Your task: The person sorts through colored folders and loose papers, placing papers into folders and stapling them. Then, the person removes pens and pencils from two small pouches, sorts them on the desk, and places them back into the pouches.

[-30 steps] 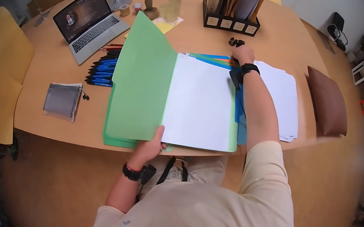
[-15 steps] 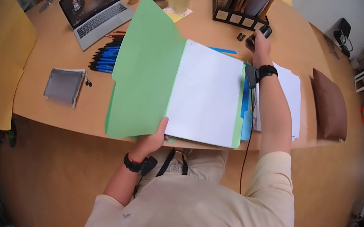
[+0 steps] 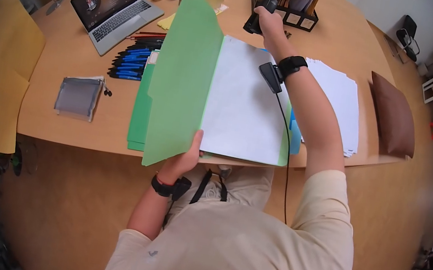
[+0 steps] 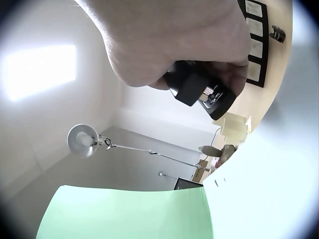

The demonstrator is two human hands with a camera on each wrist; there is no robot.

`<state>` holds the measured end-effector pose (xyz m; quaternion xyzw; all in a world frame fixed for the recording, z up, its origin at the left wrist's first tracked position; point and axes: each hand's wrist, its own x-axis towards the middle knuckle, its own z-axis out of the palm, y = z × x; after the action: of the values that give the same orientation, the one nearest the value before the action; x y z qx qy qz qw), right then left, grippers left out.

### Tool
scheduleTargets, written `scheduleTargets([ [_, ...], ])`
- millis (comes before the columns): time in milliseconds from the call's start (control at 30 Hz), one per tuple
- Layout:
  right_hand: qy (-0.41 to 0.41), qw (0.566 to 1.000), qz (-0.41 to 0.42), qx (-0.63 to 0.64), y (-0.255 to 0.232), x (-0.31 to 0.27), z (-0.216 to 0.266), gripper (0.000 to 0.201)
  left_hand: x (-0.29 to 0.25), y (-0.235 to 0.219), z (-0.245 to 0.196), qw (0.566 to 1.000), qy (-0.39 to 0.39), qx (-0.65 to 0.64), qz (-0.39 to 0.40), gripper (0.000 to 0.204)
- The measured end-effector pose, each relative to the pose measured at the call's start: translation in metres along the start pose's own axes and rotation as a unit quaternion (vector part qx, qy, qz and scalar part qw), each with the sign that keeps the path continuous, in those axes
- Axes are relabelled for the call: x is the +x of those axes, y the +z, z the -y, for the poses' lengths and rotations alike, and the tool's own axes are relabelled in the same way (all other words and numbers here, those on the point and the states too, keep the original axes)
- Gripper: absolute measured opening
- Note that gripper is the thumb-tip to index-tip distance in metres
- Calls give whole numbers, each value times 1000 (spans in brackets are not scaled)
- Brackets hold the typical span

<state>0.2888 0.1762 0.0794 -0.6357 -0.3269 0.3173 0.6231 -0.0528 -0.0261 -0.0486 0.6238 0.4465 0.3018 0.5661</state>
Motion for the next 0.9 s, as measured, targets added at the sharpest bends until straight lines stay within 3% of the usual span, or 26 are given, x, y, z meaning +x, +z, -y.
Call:
scheduleTargets([
  [200, -6, 999, 37, -10, 21, -14, -5, 36, -1, -2, -1, 1000, 5, 6, 2, 30],
  [300, 50, 996, 80, -3, 31, -32, -2, 36, -2, -1, -2, 1000, 17, 13, 0, 30],
  [433, 26, 988, 69, -134, 39, -45, -1, 31, -1, -3, 1, 999, 40, 27, 10, 29],
  [667, -15, 976, -10, -215, 53, -44, -11, 71, -1, -2, 8, 996, 47, 78, -3, 28],
  [900, -35, 972, -43, -227, 56, -48, -10, 77, -3, -2, 9, 984, 110, 137, -22, 28],
])
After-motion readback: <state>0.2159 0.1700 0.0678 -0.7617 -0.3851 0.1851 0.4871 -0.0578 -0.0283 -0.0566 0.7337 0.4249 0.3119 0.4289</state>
